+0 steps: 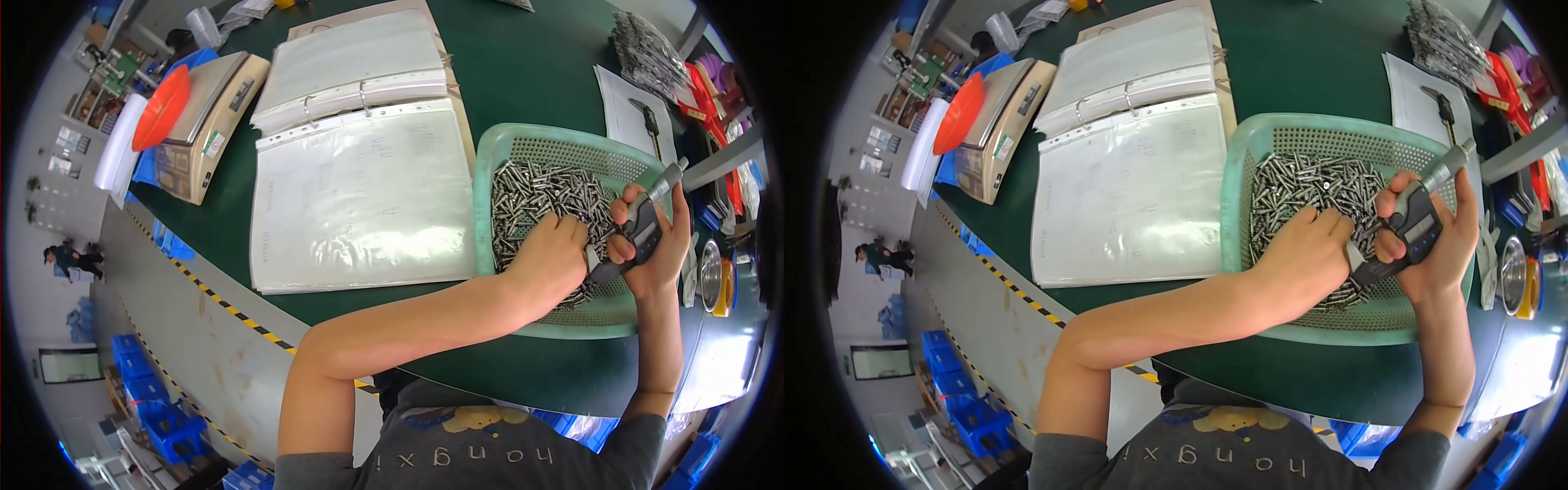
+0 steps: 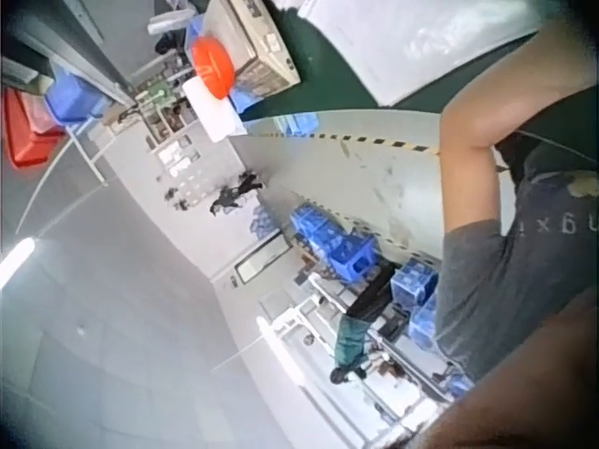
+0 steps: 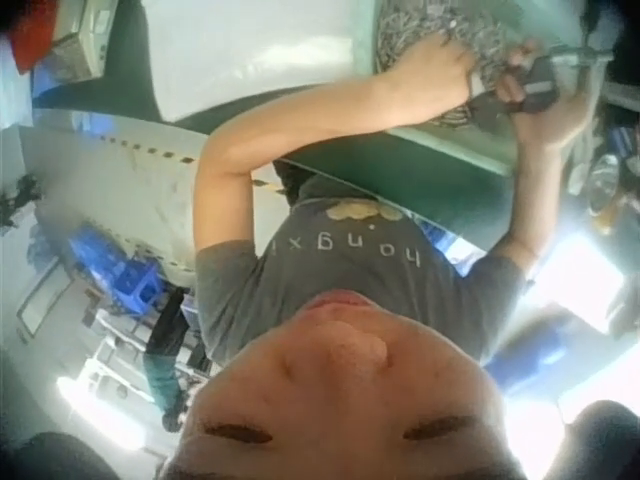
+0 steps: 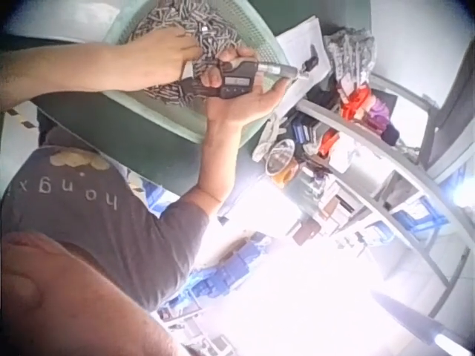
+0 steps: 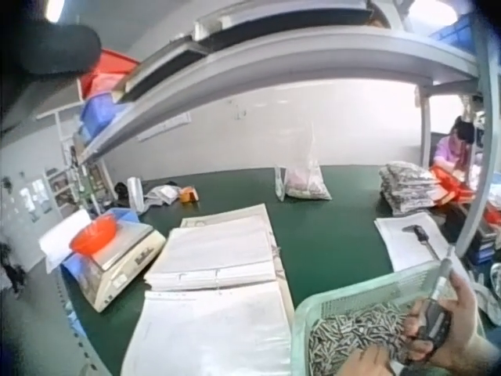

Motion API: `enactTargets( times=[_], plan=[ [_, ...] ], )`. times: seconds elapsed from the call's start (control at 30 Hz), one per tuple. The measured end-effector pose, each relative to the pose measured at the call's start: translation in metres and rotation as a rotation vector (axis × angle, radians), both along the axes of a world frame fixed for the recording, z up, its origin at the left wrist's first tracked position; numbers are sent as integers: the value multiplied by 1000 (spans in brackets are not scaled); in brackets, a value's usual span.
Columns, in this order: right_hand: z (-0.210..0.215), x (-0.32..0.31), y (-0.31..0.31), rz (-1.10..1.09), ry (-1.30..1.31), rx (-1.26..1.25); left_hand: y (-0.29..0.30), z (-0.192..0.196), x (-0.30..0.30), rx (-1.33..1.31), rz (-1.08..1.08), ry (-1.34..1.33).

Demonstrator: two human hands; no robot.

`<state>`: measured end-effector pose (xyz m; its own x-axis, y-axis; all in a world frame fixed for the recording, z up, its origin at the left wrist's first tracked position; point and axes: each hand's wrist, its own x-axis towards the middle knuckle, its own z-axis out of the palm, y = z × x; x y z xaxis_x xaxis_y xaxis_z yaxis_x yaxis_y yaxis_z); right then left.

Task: Measuring the length and diameter of small metal components using digital calipers and a micrometer, then documenting the results.

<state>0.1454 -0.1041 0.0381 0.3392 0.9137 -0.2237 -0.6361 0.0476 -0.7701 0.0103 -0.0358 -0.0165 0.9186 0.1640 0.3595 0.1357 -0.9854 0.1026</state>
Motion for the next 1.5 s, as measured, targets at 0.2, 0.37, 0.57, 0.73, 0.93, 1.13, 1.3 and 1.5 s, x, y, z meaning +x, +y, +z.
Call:
enactTargets(
  times=[0.2, 0.37, 0.57, 0.73, 0.93, 1.13, 1.3, 1.5],
  plan=[
    [-1, 5, -4, 24, 24, 33, 11, 6, -6, -819, 33, -220],
    [-2, 7, -3, 42, 90, -64, 23, 12, -10, -1180, -93, -362],
    [-4, 10, 2, 113, 144, -23, 24, 17, -12, -1513, -186, -366],
    [-6, 12, -1, 158, 130, 15, 23, 20, -13, -1611, -127, -306],
    [-7, 11, -2, 164, 128, 4, 22, 21, -13, -1585, -108, -285],
    [-3, 5, 1, 135, 100, -43, 22, 21, -15, -1574, -64, -255],
    [-4, 5, 1, 149, 68, -34, 23, 22, -16, -1562, -70, -233],
    [-5, 4, 1, 143, -30, -51, 22, 22, -16, -1573, -79, -225]
  ],
)
